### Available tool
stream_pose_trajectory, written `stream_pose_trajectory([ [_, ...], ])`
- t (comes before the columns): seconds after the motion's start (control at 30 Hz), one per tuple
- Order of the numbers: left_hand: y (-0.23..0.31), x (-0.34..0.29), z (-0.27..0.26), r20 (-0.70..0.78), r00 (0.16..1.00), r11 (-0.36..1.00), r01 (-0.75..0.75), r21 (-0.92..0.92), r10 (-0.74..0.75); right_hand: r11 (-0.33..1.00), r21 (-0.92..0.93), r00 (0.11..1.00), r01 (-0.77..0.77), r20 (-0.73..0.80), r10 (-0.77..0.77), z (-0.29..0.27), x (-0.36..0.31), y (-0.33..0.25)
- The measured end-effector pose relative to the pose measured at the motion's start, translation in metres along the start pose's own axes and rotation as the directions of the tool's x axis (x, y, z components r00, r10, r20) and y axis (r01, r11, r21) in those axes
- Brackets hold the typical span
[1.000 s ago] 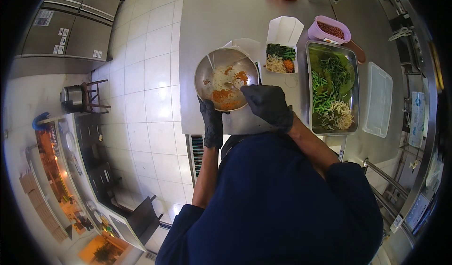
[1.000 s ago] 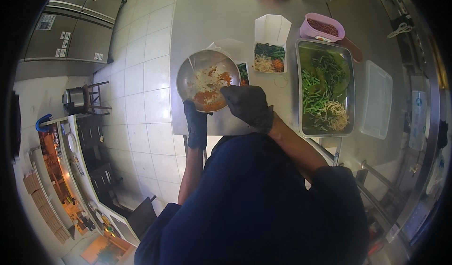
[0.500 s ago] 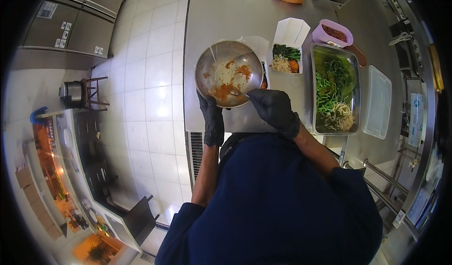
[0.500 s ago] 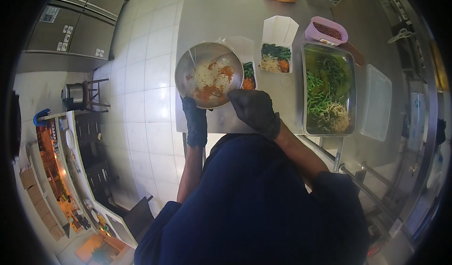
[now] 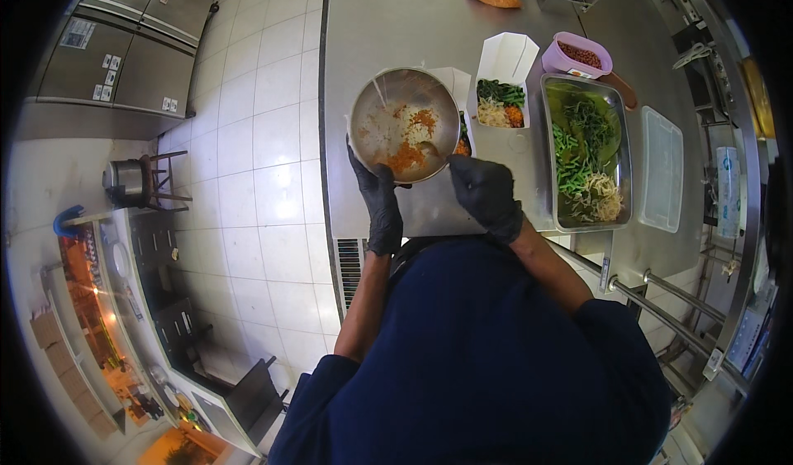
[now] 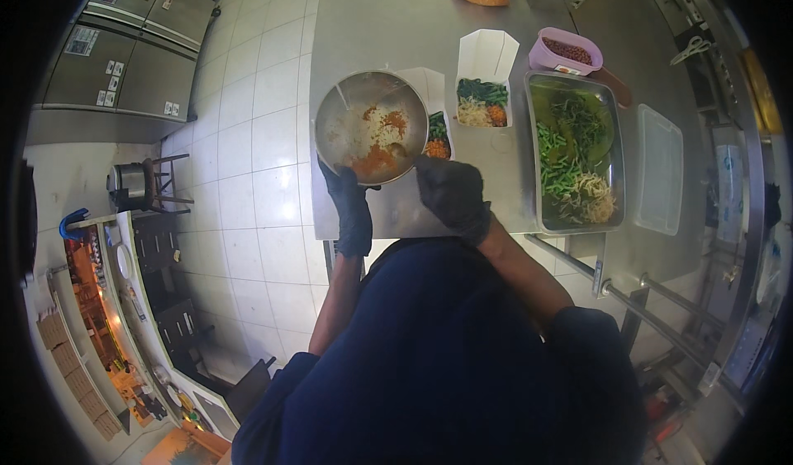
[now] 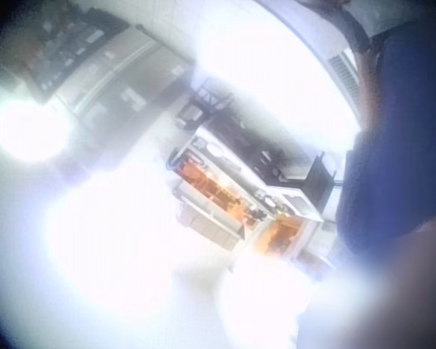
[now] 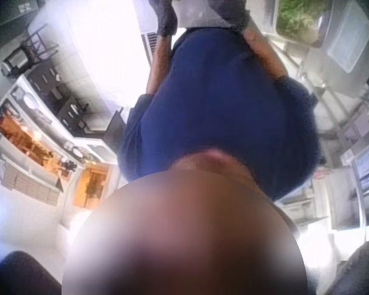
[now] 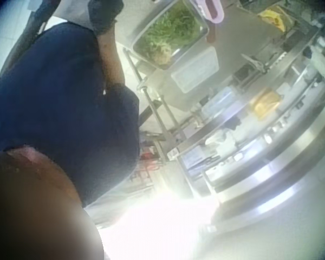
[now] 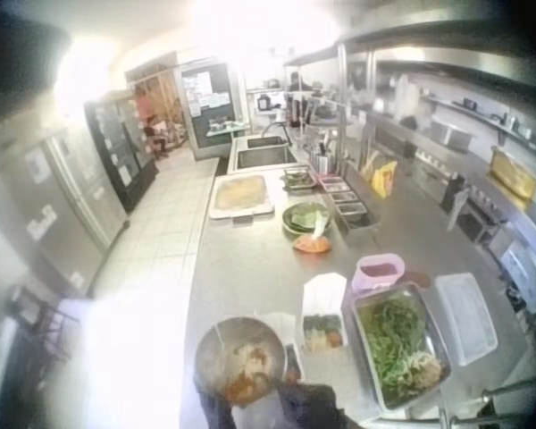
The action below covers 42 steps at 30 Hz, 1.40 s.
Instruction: The person assembles two takeout meal boxes by adding vegetables, noodles, and a red sauce. They use a ladle to transfer sauce into small plastic bags and place them into the boxes. The person also slices a lime and adds it as a garnish.
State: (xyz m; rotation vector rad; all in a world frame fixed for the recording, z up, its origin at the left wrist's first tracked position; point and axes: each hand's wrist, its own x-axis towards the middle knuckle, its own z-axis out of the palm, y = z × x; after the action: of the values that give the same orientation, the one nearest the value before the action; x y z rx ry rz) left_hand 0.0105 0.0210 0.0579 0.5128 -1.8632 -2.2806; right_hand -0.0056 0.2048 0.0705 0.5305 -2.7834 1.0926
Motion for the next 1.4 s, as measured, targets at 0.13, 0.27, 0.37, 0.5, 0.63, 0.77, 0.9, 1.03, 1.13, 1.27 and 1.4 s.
stream_pose_trajectory([
  [0.13,-0.008,0.003,0.003,0.038,0.999,0.999,-0.012,0.044,0.010,0.831,0.547,0.993,-0.103,0.008,0.117,0.036,0.002,-0.013],
  [0.27,-0.014,0.001,-0.004,0.033,0.998,0.998,0.059,0.010,-0.060,0.105,0.814,0.785,-0.572,0.506,0.357,0.034,0.007,-0.007],
  [0.37,-0.020,-0.001,-0.008,-0.016,0.994,0.994,0.107,-0.036,-0.107,0.137,0.824,0.797,-0.550,0.468,0.382,0.019,0.010,-0.001],
  [0.5,-0.039,0.005,-0.005,-0.101,0.980,0.984,0.166,-0.072,-0.172,0.185,0.834,0.814,-0.519,0.417,0.404,-0.008,0.013,0.020],
  [0.63,-0.053,0.010,-0.015,-0.053,0.979,0.971,0.186,-0.154,-0.196,0.206,0.831,0.779,-0.516,0.355,0.517,-0.041,0.006,0.073],
  [0.77,-0.058,0.005,-0.022,-0.097,0.979,0.983,0.180,-0.028,-0.182,0.385,0.797,0.777,-0.465,0.159,0.609,-0.052,0.006,0.152],
  [0.9,-0.057,0.003,-0.019,-0.114,0.975,0.978,0.201,0.060,-0.193,0.981,-0.019,0.942,-0.193,-0.284,0.179,-0.035,0.011,0.209],
  [1.03,-0.050,0.002,-0.013,-0.137,0.965,0.959,0.245,0.141,-0.226,0.965,-0.085,0.949,-0.246,-0.221,0.223,-0.042,0.015,0.216],
  [1.13,-0.046,-0.004,-0.010,-0.079,0.953,0.956,0.291,-0.015,-0.292,0.886,0.363,0.911,-0.288,-0.180,0.370,-0.061,0.019,0.181],
  [1.27,-0.052,-0.019,0.004,0.000,0.945,0.944,0.327,-0.029,-0.327,0.600,0.724,0.940,-0.340,0.262,0.218,-0.075,0.005,0.108],
  [1.4,-0.059,-0.026,0.021,-0.011,0.908,0.903,0.419,0.092,-0.419,0.954,0.256,0.962,-0.156,0.257,0.089,-0.072,0.010,0.074],
])
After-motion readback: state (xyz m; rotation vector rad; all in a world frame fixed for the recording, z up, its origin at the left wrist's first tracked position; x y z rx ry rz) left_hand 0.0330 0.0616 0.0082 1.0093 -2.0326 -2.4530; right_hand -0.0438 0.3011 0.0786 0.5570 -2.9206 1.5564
